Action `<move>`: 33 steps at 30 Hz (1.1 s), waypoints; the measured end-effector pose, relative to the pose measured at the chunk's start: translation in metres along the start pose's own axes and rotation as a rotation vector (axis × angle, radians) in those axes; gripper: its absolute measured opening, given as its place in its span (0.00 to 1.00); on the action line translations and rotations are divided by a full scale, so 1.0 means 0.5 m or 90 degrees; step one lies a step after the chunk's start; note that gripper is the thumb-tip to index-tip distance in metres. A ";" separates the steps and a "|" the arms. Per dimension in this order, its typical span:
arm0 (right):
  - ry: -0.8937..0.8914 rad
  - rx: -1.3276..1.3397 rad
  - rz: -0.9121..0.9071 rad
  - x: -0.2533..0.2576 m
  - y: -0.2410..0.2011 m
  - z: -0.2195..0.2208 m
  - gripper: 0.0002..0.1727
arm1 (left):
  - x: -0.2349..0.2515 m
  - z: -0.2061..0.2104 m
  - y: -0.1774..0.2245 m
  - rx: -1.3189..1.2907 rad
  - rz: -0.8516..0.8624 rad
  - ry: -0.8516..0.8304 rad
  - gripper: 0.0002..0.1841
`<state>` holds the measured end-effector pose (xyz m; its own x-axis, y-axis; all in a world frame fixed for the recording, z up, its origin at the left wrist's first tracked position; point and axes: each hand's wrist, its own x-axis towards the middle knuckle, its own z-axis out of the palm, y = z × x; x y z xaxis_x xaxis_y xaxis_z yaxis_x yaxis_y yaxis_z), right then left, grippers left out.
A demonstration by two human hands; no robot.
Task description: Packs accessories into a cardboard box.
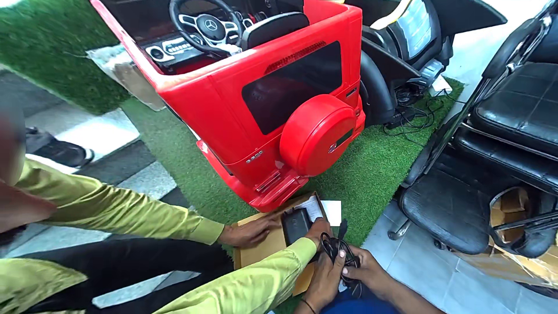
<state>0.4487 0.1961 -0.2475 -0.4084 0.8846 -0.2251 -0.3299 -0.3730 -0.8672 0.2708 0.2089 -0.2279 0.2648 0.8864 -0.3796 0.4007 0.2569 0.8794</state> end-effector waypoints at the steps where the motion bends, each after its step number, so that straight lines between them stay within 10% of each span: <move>1: -0.006 0.012 0.003 -0.007 0.003 -0.004 0.31 | -0.001 -0.002 -0.002 0.030 -0.004 -0.045 0.51; 12: 0.096 0.052 0.023 0.014 -0.008 -0.016 0.27 | -0.033 -0.034 -0.043 -0.162 0.085 -0.057 0.52; 16: 0.187 0.077 0.000 0.024 -0.026 -0.023 0.29 | -0.021 -0.023 -0.086 -0.093 0.029 -0.036 0.36; 33: 0.282 -0.134 -0.019 0.059 -0.032 -0.017 0.25 | 0.010 -0.032 -0.139 0.344 0.073 -0.016 0.37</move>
<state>0.4493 0.2308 -0.2441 0.0153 0.9453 -0.3257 -0.1379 -0.3207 -0.9371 0.2303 0.2018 -0.2863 0.3513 0.8857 -0.3034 0.7597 -0.0802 0.6453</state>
